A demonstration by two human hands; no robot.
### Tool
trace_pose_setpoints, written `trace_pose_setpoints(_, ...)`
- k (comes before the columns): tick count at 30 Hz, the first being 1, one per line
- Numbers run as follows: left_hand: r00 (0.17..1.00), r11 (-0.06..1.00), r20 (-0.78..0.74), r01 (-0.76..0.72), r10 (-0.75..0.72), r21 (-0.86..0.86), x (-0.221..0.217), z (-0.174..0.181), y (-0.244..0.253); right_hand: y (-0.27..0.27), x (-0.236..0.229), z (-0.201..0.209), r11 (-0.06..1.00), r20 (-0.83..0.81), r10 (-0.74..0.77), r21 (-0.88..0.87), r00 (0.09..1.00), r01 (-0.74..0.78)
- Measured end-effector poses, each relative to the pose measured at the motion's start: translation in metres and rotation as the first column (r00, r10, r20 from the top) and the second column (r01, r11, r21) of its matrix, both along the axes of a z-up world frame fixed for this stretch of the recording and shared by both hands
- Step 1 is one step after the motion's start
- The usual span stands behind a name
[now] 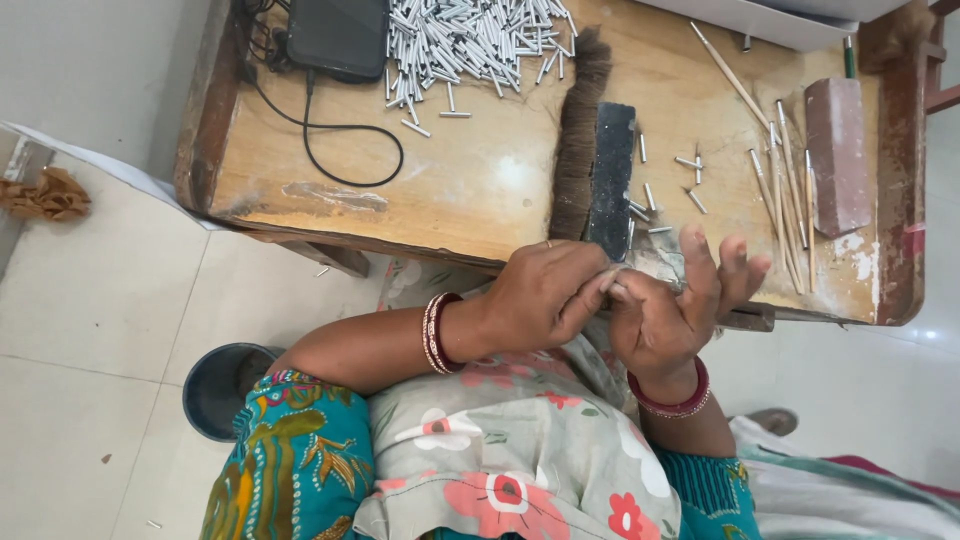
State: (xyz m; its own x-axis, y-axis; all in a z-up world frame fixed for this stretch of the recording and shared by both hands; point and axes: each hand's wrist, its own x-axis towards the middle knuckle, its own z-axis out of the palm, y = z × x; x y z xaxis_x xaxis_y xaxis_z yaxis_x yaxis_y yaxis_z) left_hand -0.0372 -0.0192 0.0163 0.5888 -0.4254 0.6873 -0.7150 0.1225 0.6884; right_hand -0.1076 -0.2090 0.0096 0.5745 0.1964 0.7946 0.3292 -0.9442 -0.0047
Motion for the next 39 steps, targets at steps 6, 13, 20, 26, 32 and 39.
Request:
trace_pose_setpoints(6, 0.977, 0.977, -0.071, -0.204, 0.199, -0.065, 0.01, 0.004, 0.014, -0.018, -0.007, 0.048, 0.97, -0.36, -0.243, -0.077, 0.901, 0.231)
trace_pose_setpoints(13, 0.999, 0.995, -0.017, -0.036, 0.034, -0.093, -0.002, 0.006, -0.002, 0.006, 0.01, 0.002, 0.36, -0.045, 0.643, 0.899, 0.764, -0.25)
trace_pose_setpoints(20, 0.993, 0.993, -0.116, -0.031, 0.018, -0.114, -0.004, -0.006, -0.005, 0.023, 0.024, -0.017, 0.812, 0.057, 0.302, 0.508, 0.952, -0.288)
trace_pose_setpoints(26, 0.902, 0.766, 0.314, -0.421, 0.297, 0.486, 0.073, 0.014, 0.033, 0.019, 0.027, -0.018, 0.839, 0.131, 0.223, 0.478, 0.966, -0.259)
trace_pose_setpoints(32, 0.615, 0.405, 0.67, -0.785, 0.415, 0.47, 0.153, -0.013, 0.057, 0.011, 0.024, -0.013, 0.841, 0.133, 0.147, 0.505, 0.98, -0.194)
trace_pose_setpoints(39, 0.99, 0.922, 0.052, -0.143, 0.133, 0.361, 0.068, 0.033, 0.032, 0.022, 0.017, -0.011, 0.568, 0.065, 0.33, 0.783, 0.942, -0.254)
